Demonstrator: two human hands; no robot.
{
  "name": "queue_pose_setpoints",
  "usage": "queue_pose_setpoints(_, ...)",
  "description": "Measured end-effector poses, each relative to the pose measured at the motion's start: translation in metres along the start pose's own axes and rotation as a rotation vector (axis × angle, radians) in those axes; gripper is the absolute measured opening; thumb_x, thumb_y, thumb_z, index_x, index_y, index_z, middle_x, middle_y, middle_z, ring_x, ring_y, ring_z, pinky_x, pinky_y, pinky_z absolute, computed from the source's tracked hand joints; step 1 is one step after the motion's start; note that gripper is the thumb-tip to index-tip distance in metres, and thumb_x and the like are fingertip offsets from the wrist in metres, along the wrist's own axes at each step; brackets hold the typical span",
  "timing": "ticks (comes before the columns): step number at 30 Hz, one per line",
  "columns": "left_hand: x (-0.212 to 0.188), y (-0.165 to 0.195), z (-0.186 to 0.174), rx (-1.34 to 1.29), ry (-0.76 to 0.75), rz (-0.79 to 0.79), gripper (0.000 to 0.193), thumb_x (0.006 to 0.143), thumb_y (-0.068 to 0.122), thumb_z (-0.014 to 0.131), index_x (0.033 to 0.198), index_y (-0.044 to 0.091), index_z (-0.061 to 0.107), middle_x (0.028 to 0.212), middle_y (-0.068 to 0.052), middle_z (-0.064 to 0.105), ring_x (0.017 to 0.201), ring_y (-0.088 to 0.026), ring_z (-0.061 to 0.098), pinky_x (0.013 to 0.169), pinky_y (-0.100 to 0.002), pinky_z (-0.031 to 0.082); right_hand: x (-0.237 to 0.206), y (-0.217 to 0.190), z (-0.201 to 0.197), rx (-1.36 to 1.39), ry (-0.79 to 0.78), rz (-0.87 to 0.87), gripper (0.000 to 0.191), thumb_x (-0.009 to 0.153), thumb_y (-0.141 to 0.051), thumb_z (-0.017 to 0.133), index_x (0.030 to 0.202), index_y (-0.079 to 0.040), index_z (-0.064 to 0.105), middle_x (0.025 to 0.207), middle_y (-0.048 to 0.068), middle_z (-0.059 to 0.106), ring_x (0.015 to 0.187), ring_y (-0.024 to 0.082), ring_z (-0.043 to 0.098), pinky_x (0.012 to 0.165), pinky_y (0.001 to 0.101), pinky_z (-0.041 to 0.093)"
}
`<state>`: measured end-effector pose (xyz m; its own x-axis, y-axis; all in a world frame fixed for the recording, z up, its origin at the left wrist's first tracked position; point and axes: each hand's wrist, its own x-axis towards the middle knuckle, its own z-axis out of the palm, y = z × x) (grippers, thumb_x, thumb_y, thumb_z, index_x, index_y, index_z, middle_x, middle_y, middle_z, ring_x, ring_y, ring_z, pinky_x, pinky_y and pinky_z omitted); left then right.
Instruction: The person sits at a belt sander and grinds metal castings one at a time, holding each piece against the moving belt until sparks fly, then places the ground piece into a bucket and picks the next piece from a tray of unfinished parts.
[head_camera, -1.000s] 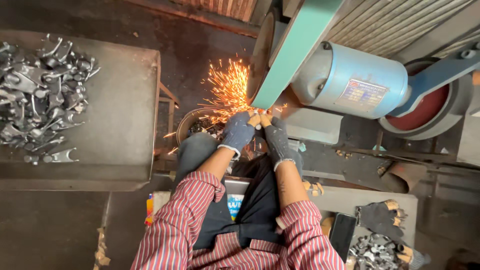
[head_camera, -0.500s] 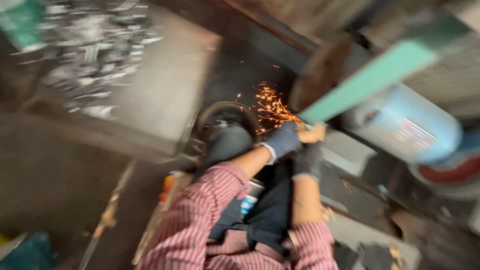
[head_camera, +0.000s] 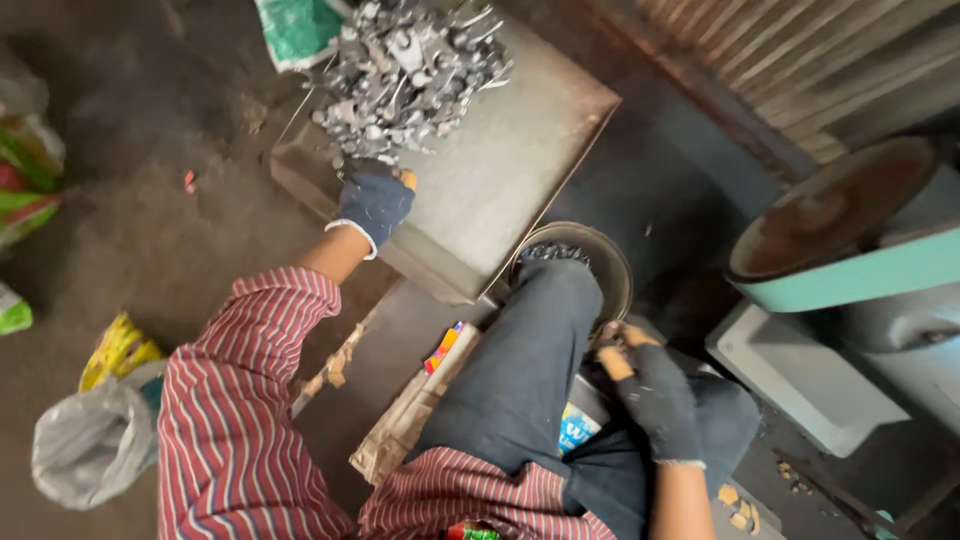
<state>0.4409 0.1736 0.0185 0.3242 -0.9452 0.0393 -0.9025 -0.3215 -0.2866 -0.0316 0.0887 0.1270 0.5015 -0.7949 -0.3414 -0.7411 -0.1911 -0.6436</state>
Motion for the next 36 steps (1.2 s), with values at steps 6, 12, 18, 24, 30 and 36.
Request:
queue_pose_setpoints(6, 0.023, 0.027, -0.042, -0.395, -0.047, 0.043, 0.019, 0.102, 0.016, 0.057, 0.11, 0.002, 0.066, 0.087, -0.021, 0.072, 0.077, -0.04, 0.071, 0.067, -0.053, 0.055, -0.009, 0.007, 0.013, -0.106, -0.015, -0.189, 0.054, 0.094, -0.038, 0.067, 0.133, -0.002, 0.062, 0.135, 0.022, 0.062, 0.128, 0.036, 0.057, 0.102, 0.0404, 0.045)
queue_pose_setpoints(12, -0.033, 0.212, -0.144, -1.449, 0.442, 0.242, 0.038, 0.103, 0.018, 0.054, 0.135, -0.002, 0.057, 0.132, -0.03, 0.061, 0.122, -0.047, 0.058, 0.101, -0.053, 0.047, -0.016, 0.042, 0.021, 0.785, 0.2, -0.166, 0.055, 0.103, -0.037, 0.063, 0.147, -0.004, 0.055, 0.128, 0.013, 0.067, 0.118, 0.02, 0.061, 0.107, 0.03, 0.046)
queue_pose_setpoints(18, -0.056, 0.324, -0.217, -1.185, -0.442, 0.323, 0.037, 0.102, 0.039, 0.053, 0.116, 0.01, 0.073, 0.115, -0.018, 0.072, 0.111, -0.039, 0.065, 0.093, -0.048, 0.05, -0.028, 0.08, -0.003, 0.927, 0.295, 0.311, 0.04, 0.097, -0.022, 0.066, 0.131, -0.001, 0.067, 0.121, 0.007, 0.072, 0.114, 0.017, 0.064, 0.099, 0.0306, 0.05)
queue_pose_setpoints(24, -0.017, 0.346, -0.226, -1.44, -0.425, 0.402, 0.046, 0.095, 0.042, 0.053, 0.119, 0.006, 0.069, 0.107, -0.019, 0.075, 0.104, -0.036, 0.072, 0.088, -0.045, 0.054, -0.013, 0.104, -0.05, 1.463, 0.064, 0.061, 0.037, 0.096, -0.021, 0.066, 0.125, 0.002, 0.065, 0.118, 0.01, 0.073, 0.107, 0.021, 0.068, 0.094, 0.0349, 0.056)
queue_pose_setpoints(30, 0.026, 0.467, -0.178, -1.187, -0.176, 0.148, 0.037, 0.101, 0.032, 0.056, 0.121, 0.004, 0.07, 0.112, -0.024, 0.071, 0.106, -0.043, 0.066, 0.09, -0.048, 0.051, 0.069, 0.144, -0.052, 0.735, 0.397, 0.189, 0.042, 0.098, -0.023, 0.06, 0.134, -0.001, 0.06, 0.105, 0.014, 0.074, 0.096, 0.025, 0.073, 0.078, 0.0353, 0.056)
queue_pose_setpoints(36, 0.021, 0.454, -0.136, -1.941, -0.395, 0.077, 0.035, 0.104, 0.026, 0.06, 0.126, 0.001, 0.069, 0.102, -0.01, 0.071, 0.09, -0.016, 0.062, 0.079, -0.033, 0.05, 0.071, 0.163, -0.04, 1.421, 0.377, 0.159, 0.035, 0.102, -0.03, 0.065, 0.112, 0.003, 0.069, 0.09, 0.009, 0.073, 0.077, 0.018, 0.066, 0.066, 0.0317, 0.052)
